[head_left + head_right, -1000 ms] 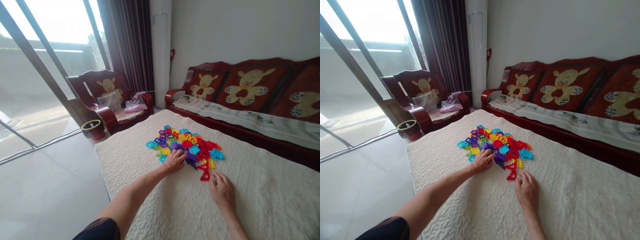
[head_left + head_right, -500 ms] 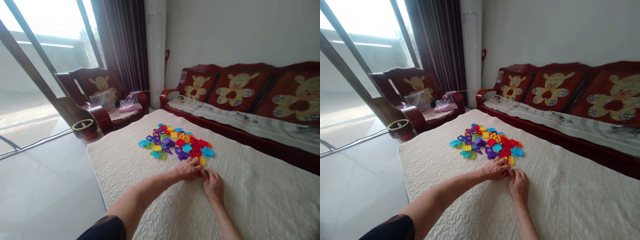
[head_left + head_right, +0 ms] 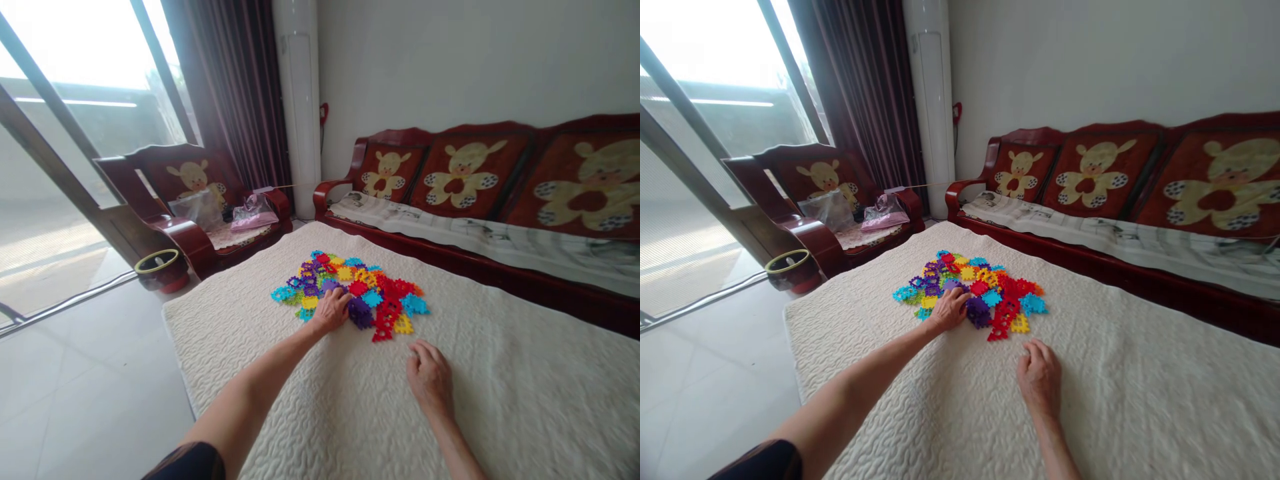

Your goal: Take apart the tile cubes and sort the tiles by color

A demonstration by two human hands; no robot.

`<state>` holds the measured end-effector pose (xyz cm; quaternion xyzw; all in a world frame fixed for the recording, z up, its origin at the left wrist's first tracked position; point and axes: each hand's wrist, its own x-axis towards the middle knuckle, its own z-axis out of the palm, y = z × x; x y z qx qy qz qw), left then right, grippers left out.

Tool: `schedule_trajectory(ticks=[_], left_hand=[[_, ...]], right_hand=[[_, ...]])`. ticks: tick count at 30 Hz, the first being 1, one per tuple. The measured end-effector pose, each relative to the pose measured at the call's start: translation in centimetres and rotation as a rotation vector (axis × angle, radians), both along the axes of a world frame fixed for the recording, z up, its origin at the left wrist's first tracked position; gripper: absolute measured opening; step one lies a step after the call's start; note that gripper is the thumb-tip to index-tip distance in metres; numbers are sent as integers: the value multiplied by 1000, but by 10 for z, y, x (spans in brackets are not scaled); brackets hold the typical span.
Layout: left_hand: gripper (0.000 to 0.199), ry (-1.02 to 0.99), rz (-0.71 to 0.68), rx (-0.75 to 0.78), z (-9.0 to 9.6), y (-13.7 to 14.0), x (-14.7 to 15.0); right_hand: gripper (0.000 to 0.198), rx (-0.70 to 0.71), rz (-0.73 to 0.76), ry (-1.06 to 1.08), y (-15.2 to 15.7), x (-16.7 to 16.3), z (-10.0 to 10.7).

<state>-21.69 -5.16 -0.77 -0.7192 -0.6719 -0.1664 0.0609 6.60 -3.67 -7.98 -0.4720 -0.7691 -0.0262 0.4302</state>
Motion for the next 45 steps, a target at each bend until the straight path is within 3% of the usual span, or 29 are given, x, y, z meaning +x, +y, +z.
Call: schedule_trajectory(ticks=[6,10,18,26,31,36,41,45], left_hand=[[43,-11,-8,7,-2,3,-3],[45,-7,10,26,5,1,-22],[44,-107,221,89,17,-3,-89],[40,-278,708,114,21,9,-143],[40,-321,681,37,12,10,-131],[43,-350,665,116,2,14,-111],[39,-321,677,250,-7,18,-108],[39,-285,658,248,-10,18,-106]], right_hand=[[30,-1,7,0,0,1,1],[30,6,17,4,1,2,0],[28,35,36,-5,0,4,1],[28,8,29,-22,-3,3,3],[29,-70,29,51,-3,3,2],[40,-150,18,173,53,0,21],[59,-449,-150,53,130,-26,53],[63,-615,-177,7,146,-68,63]])
